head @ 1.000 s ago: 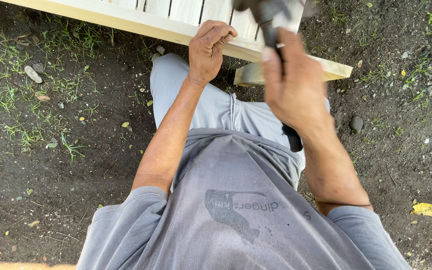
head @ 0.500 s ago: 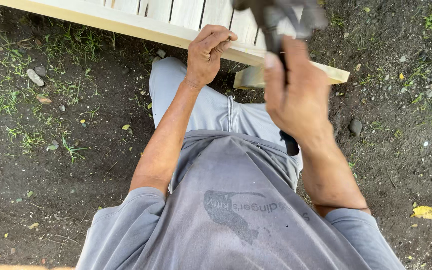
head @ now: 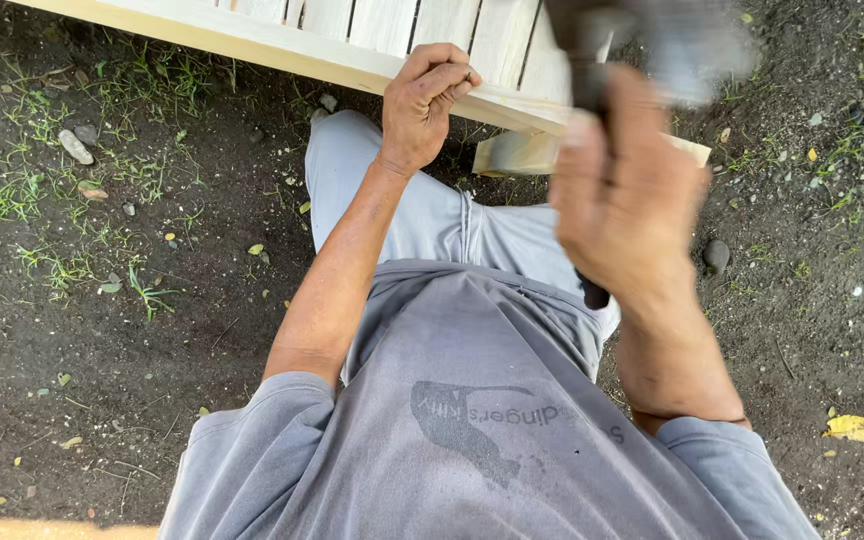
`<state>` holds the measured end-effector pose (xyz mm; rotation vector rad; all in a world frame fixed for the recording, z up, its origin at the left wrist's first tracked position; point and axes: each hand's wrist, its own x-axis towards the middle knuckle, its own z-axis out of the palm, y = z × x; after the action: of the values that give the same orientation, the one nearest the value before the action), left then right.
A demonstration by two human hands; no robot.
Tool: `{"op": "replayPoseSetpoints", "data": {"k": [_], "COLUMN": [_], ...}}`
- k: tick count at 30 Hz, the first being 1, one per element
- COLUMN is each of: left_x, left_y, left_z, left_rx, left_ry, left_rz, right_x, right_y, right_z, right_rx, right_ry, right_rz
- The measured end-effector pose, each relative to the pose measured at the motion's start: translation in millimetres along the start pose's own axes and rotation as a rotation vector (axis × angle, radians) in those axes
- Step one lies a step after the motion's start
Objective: The person sits on the ground and uses a hammer to drive nails into a light wooden furniture frame, repositioning the frame and taking nails from a small compartment box on the structure. They hammer nails at several joints along the frame.
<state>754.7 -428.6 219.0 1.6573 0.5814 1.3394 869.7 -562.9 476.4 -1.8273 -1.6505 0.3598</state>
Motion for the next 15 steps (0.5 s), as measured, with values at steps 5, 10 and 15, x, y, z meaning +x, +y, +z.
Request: {"op": "replayPoseSetpoints", "data": {"k": [5,10,15], "left_x": [-2,-1,2], "left_y": [-2,0,4], "left_z": [-1,-1,0], "left_rx": [0.192,0.003,0.024], "left_ry": [0.021,0.013,0.004], "left_rz": [-0.008,0.009,0.01], "right_x": [11,-11,14], "right_y": [35,13,-1], "right_z": [34,-15,5], "right_rx": [-0.089,0.135,0.024], "right_ry": [-0.272,-0.003,-0.008], "right_rz": [0.073,0.02,-0.049]}}
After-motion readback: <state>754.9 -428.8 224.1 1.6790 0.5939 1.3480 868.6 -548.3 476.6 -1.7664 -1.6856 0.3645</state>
